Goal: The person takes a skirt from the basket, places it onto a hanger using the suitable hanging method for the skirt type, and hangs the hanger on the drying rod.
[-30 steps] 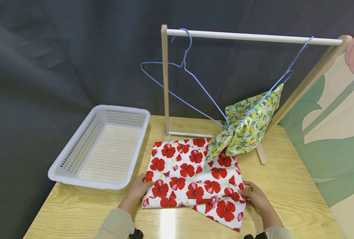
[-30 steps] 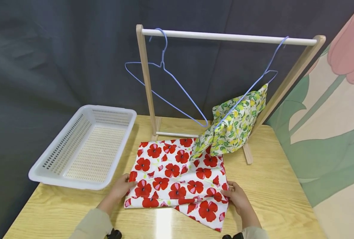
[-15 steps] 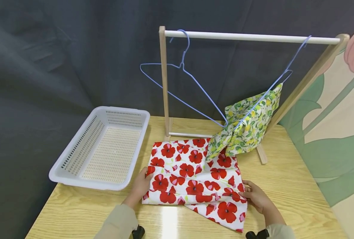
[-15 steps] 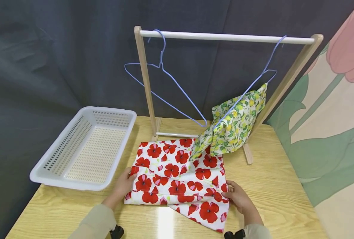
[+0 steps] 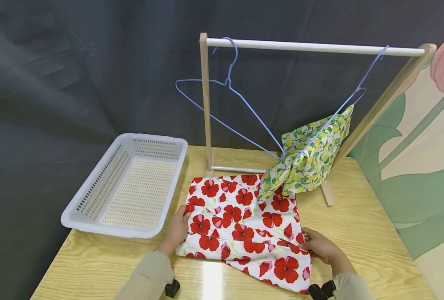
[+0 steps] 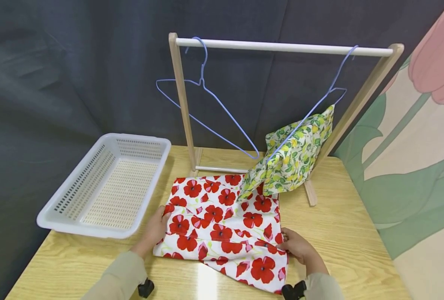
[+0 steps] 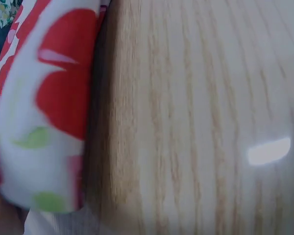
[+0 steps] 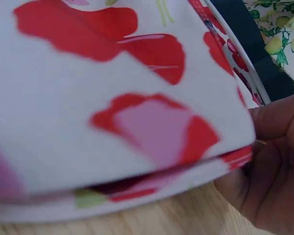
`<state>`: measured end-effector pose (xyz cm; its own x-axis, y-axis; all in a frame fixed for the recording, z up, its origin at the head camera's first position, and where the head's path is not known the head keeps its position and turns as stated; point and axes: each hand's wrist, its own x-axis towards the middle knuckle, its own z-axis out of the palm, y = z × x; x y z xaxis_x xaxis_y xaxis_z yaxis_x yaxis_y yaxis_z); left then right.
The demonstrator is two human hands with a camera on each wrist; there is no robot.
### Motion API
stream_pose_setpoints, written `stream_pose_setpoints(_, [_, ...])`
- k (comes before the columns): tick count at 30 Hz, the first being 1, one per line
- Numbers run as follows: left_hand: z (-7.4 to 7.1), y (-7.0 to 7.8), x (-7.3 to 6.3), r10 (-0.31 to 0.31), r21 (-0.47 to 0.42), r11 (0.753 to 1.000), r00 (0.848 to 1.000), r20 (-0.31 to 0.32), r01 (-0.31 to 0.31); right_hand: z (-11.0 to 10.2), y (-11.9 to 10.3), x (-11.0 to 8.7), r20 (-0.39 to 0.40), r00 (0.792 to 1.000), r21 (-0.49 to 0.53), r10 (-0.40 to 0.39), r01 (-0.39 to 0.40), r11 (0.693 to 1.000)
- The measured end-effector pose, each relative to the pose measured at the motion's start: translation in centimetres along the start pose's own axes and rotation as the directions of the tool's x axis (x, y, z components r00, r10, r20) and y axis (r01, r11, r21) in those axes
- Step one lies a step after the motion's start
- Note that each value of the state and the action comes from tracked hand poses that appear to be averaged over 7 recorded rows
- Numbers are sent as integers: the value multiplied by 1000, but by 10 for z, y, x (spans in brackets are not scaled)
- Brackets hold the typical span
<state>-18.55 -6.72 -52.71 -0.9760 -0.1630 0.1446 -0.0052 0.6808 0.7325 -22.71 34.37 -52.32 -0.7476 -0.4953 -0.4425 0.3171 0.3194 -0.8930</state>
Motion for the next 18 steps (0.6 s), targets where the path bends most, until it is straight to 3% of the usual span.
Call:
stream_pose_setpoints(5, [1,-3,7,-18,32,999,998,54,16,-2,-5,7,-120,991,-99,53,-65,993])
stream_pose_setpoints(8, [1,-3,17,-109,-22,994,990,90,111,-5,-13,15,-206,976,-104,72,-95,990])
stream_pose_setpoints(10, [-1,0,25,-219,-100,968,971,96,229,-9,-20,21,-239,968,-76,76,-97,992])
stream_pose_setpoints(13, [-4,6,37,-358,-209,906,930,86,368,-18,-31,31,-257,965,-15,62,-68,998])
stream_pose_setpoints(15, [-6,13,45,-413,-258,870,907,86,421,-24,-38,39,-262,964,33,40,-33,999])
stream_pose_setpoints(18, [-8,21,56,-448,-288,840,887,112,461,-29,-48,51,-269,963,97,10,16,995])
